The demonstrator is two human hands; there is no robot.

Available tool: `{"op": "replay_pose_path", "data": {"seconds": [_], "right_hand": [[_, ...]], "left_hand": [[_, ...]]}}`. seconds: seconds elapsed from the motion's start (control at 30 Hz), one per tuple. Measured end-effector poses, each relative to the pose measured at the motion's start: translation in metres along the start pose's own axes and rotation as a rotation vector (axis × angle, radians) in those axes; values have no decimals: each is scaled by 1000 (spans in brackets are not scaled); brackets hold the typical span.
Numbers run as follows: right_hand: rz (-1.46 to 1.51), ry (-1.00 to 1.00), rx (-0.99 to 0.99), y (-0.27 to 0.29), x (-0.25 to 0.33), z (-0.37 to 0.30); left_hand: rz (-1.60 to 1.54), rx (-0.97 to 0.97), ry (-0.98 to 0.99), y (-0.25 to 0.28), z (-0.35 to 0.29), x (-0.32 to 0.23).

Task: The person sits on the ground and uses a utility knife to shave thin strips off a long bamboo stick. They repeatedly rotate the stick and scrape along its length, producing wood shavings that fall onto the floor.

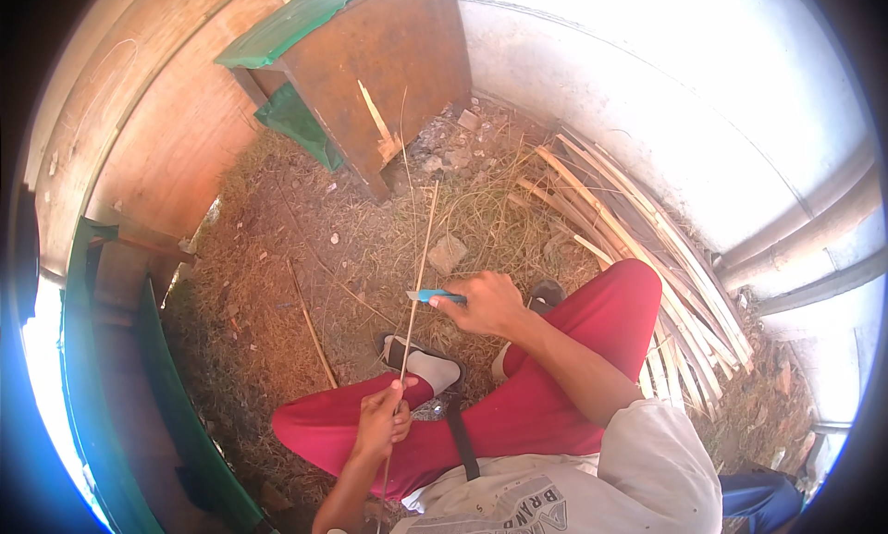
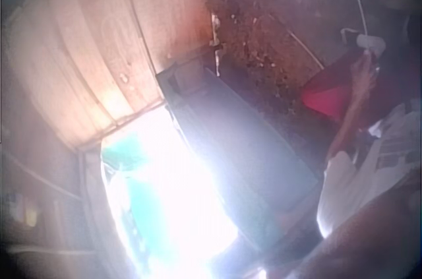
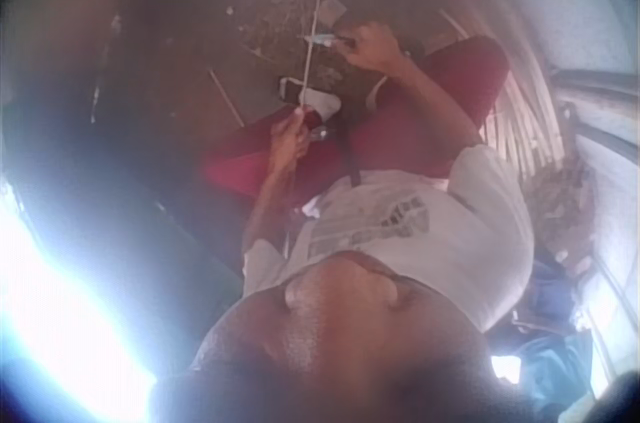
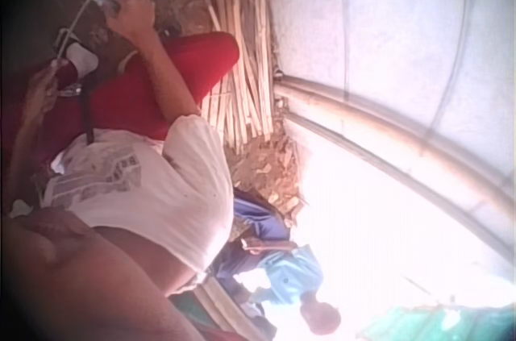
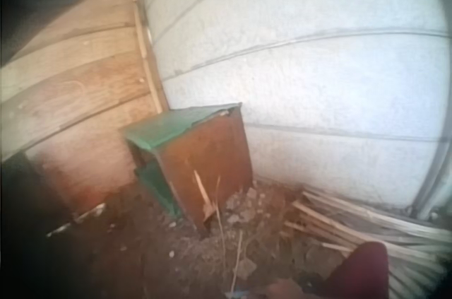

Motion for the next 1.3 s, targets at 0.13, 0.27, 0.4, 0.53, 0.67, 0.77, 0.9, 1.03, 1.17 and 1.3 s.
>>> {"op": "replay_pose_path", "data": {"seconds": [0.13,0.27,0.4,0.53,0.67,0.77,0.9,1.03,1.17,1.3], "right_hand": [[-63,19,-28,-3,0,-1],[-66,49,-122,-12,-9,-3],[-73,78,-99,-19,-11,-1],[-81,53,-63,-24,-10,-1],[-187,-31,-8,-28,-26,6],[-140,7,-41,-35,-26,5],[-157,3,-38,-39,-30,4],[-177,-250,-27,-17,-61,15],[-213,-317,38,-5,-75,30],[-304,-454,-125,-9,-108,29]], "left_hand": [[52,-63,-62,-1,5,7],[56,-51,-52,-5,1,7],[86,-76,-53,-4,-3,7],[78,-95,-7,-4,-7,8],[55,-70,22,-6,-14,15],[65,-85,16,-4,-14,21],[82,-104,33,-4,-16,16],[212,-133,123,-7,-41,26],[153,-103,152,6,-66,32],[166,-34,210,13,-86,38]]}}
Point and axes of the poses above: each hand's wrist, its own z-axis towards the middle knuckle, its own y-axis out of the back of the hand, x = y × z, the point moved 4 cm from there along z, towards the middle knuckle, and after that the axes turned 1 degree about -y, right-handed, at the moved point
